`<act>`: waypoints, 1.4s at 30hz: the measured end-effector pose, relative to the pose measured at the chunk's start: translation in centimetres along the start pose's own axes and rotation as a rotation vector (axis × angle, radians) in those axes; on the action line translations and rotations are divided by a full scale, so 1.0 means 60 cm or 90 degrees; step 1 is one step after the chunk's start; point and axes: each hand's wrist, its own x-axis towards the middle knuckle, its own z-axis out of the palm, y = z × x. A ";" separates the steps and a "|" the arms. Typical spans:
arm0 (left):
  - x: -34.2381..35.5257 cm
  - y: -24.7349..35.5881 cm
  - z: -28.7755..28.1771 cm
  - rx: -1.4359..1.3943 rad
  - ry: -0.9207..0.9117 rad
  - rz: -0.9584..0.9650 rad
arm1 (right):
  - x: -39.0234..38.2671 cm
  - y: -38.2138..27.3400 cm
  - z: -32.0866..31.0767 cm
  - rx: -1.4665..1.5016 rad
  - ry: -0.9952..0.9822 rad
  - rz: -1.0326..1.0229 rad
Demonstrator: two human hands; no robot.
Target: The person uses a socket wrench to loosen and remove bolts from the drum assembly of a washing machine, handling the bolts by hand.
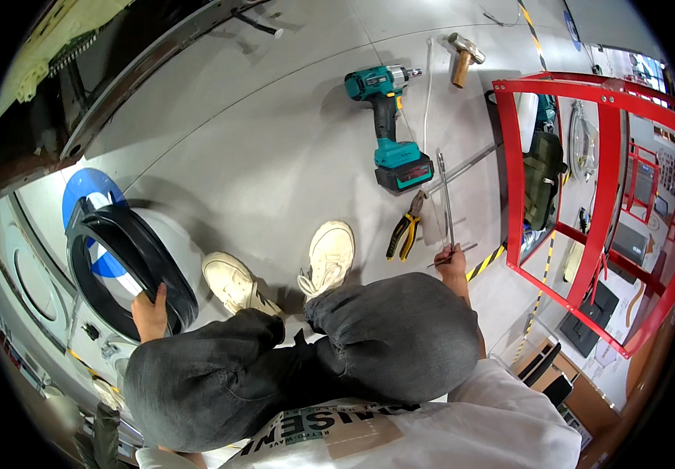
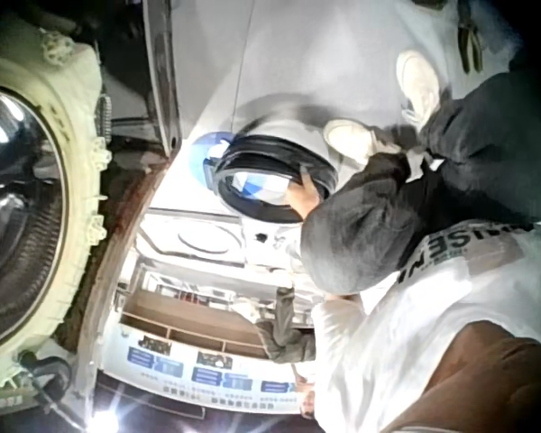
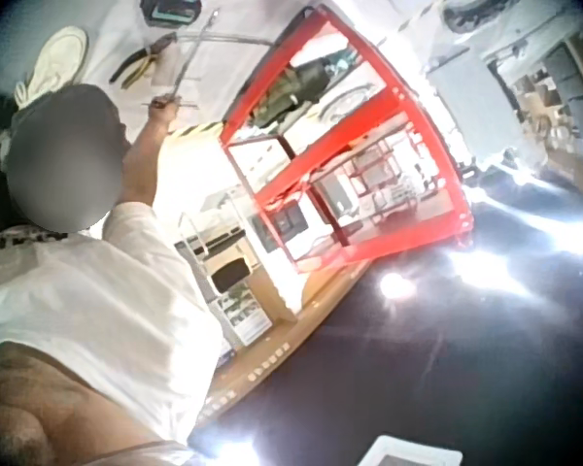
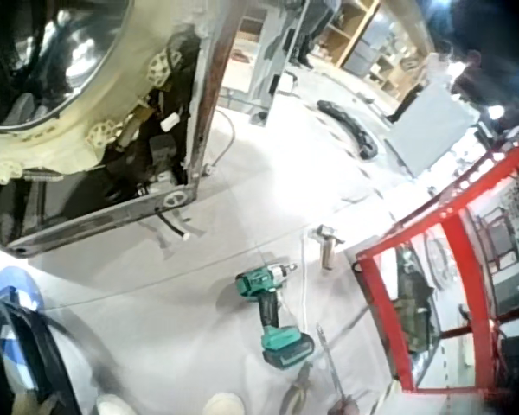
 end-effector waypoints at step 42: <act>-0.051 -0.126 -0.147 0.251 -0.246 -0.037 | -0.477 -0.073 0.413 -0.999 -0.213 -0.679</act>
